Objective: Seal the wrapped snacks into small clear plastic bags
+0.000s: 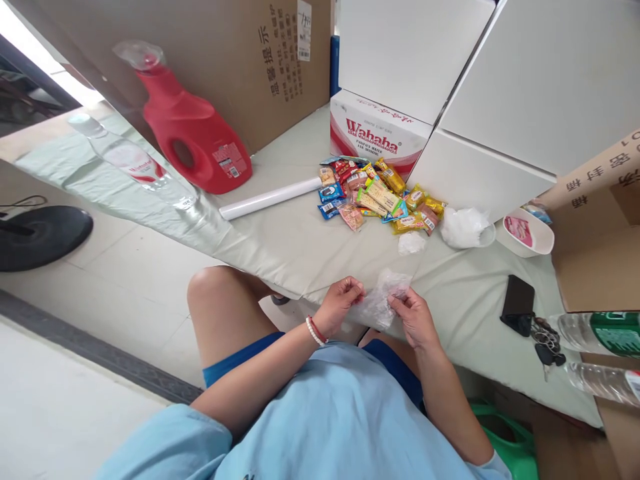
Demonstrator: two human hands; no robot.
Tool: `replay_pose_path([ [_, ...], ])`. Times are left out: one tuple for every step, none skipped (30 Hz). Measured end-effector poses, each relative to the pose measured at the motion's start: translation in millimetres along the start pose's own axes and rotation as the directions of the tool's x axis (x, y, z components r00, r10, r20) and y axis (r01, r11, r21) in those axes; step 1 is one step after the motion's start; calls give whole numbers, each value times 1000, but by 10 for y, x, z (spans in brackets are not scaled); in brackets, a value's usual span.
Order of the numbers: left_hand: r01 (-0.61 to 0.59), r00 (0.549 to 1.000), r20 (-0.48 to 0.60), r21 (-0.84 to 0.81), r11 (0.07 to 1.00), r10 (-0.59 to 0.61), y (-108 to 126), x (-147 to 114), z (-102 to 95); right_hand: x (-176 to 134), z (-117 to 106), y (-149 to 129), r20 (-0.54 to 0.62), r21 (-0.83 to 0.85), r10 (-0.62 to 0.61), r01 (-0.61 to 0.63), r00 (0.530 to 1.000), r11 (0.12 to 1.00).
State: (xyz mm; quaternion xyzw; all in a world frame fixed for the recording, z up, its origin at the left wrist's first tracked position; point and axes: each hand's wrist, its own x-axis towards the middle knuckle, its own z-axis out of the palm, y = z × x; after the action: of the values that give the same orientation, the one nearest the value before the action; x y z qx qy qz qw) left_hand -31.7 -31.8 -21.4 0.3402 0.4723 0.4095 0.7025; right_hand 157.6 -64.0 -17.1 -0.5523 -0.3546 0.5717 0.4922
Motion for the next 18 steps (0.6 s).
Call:
replay_pose_path([
  [10, 1000, -19, -44, 999, -11, -8, -4, 3, -7, -15, 2, -35, 11, 9, -9, 999, 1000],
  [12, 1000, -27, -92, 996, -15, -16, -12, 7, -13, -27, 5, -70, 17, 15, -14, 997, 1000],
  [6, 1000, -20, -115, 993, -9, -24, -22, 13, -18, -37, 7, -96, 17, 19, -17, 995, 1000],
  [-5, 1000, 5, -103, 995, 6, -31, -32, 20, -23, -45, 8, -106, 20, 23, -21, 994, 1000],
  [-21, 999, 40, -62, 998, 23, -36, -38, 27, -25, -53, 9, -105, 26, 30, -28, 994, 999],
  [-34, 997, 75, -10, 999, 35, -41, -39, 34, -24, -63, 8, -97, 37, 43, -39, 994, 999],
  [-42, 995, 94, 31, 999, 39, -43, -35, 39, -21, -75, 7, -87, 51, 57, -53, 995, 997],
  [-50, 995, 90, 44, 998, 46, -44, -26, 42, -17, -91, 5, -80, 64, 70, -65, 994, 996],
  [-59, 996, 69, 30, 998, 57, -43, -15, 42, -11, -111, 4, -81, 69, 78, -73, 994, 995],
  [-71, 997, 41, -2, 997, 71, -38, -4, 40, -7, -134, 3, -101, 59, 72, -66, 992, 996],
  [-84, 996, 18, -37, 996, 85, -32, 5, 37, -6, -156, 3, -142, 25, 45, -42, 989, 999],
  [-97, 995, 5, -63, 993, 97, -25, 10, 35, -9, -175, 3, -197, -34, -5, -2, 980, 999],
  [-107, 994, 6, -75, 991, 108, -17, 9, 34, -19, -186, 2, -255, -113, -74, 46, 964, 993],
  [-118, 993, 16, -71, 990, 120, -10, 5, 37, -33, -184, 1, -296, -194, -146, 90, 944, 977],
  [-131, 991, 26, -58, 990, 132, -7, -3, 43, -50, -167, 0, -309, -254, -203, 125, 929, 959],
  [-144, 989, 34, -38, 989, 145, -7, -13, 54, -66, -134, -1, -293, -282, -228, 144, 929, 949],
  [-156, 987, 43, -12, 988, 157, -11, -22, 66, -79, -86, -1, -255, -279, -217, 143, 942, 950],
  [-166, 985, 48, 19, 986, 165, -19, -30, 79, -86, -28, 2, -212, -257, -180, 123, 961, 959],
])
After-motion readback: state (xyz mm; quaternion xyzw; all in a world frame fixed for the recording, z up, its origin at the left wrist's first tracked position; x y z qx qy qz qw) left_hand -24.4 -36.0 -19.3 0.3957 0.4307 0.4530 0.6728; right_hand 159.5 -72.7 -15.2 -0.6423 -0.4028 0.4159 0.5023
